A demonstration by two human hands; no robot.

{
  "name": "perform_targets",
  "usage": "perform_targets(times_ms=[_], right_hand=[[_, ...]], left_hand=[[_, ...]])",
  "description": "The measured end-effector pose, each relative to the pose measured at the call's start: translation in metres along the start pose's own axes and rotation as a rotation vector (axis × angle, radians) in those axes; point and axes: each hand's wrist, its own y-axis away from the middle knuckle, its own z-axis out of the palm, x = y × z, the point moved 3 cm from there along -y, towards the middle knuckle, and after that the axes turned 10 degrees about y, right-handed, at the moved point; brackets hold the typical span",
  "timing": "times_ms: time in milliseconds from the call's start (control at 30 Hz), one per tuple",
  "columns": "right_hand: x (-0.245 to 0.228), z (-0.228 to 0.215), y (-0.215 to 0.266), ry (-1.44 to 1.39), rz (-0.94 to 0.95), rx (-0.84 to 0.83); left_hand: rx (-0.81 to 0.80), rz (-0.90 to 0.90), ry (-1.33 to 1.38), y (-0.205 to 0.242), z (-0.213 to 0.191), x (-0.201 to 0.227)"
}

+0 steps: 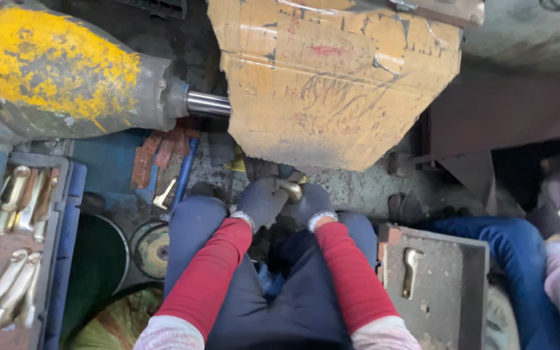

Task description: The person sits on the floor and repeatedly presses small brass-colored metal handles against a rotating grinding wheel to smooth or polish their surfaces. The person handles the items one at a time, rotating them to treat different sides, and places finished pieces into a nearby metal tray.

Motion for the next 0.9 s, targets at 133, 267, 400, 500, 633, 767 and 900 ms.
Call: perform_targets(times_ms=[133, 267, 400, 500, 633, 767, 900], right_hand=[[0.013, 0.005, 0.012, -0.061, -0.044, -0.022], [0.016, 0.021, 0.002, 0.032, -0.006, -0.120], [0.004, 0.018, -0.015, 0.096, -0.060, -0.180], [-0.003, 0.013, -0.021, 0.141, -0.010, -0.243], [-0.011, 0.003, -0.009, 0.018, -0.063, -0.187], [-0.011, -0.018, 0.007, 0.042, -0.099, -0.094], [-0.007, -0.013, 0.021, -0.299, 0.173, -0.334]], left_hand=[[-0.037, -0.028, 0.072, 0.002, 0.010, -0.003], [-0.004, 0.001, 0.017, -0.007, 0.014, -0.022], [-0.006, -0.007, -0.047, -0.021, 0.008, -0.033], [0.009, -0.002, -0.029, -0.020, 0.004, -0.030], [0.029, -0.085, 0.072, -0.008, 0.000, -0.016], [-0.039, -0.104, 0.102, 0.000, 0.003, 0.001], [0.028, 0.075, 0.052, 0.005, 0.007, -0.003]])
